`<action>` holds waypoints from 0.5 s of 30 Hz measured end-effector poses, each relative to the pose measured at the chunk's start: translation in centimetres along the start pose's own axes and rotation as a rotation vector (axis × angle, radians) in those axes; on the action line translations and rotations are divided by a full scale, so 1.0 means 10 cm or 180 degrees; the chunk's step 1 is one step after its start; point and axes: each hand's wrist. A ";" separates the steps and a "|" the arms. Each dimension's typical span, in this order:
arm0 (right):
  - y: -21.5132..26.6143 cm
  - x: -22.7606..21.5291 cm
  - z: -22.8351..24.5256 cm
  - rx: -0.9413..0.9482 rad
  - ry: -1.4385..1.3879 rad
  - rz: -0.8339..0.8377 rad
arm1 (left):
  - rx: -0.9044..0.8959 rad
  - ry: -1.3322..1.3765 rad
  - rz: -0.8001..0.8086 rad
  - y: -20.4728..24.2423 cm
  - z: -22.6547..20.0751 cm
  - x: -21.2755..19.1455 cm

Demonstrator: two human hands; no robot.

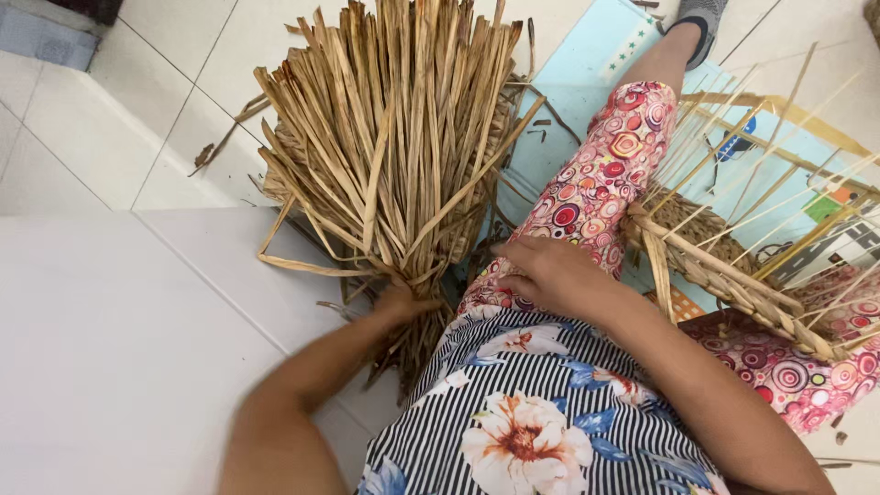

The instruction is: The person weaves dried plant fibers through a wooden frame to create a basket-like structure, handling individual strips and threading them between vertical wooden sticks.

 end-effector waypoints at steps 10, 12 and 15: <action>0.59 -0.46 0.02 0.0692 -0.0790 -0.0697 | 0.1260 0.0104 -0.2342 0.28 -1.06 -2.02; 0.68 -0.47 0.03 0.0768 -0.0933 -0.0706 | 0.0033 -0.0780 -0.1317 0.12 -1.08 -2.15; 0.76 -0.52 -0.04 0.0887 -0.0713 -0.0746 | 0.0646 -0.0573 -0.1985 0.07 -1.07 -2.31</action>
Point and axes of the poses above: each hand's wrist, its own y-axis away from the middle knuckle, its own x-axis out of the palm, z = x × y, and after that the axes turned 11 degrees about y, right-handed
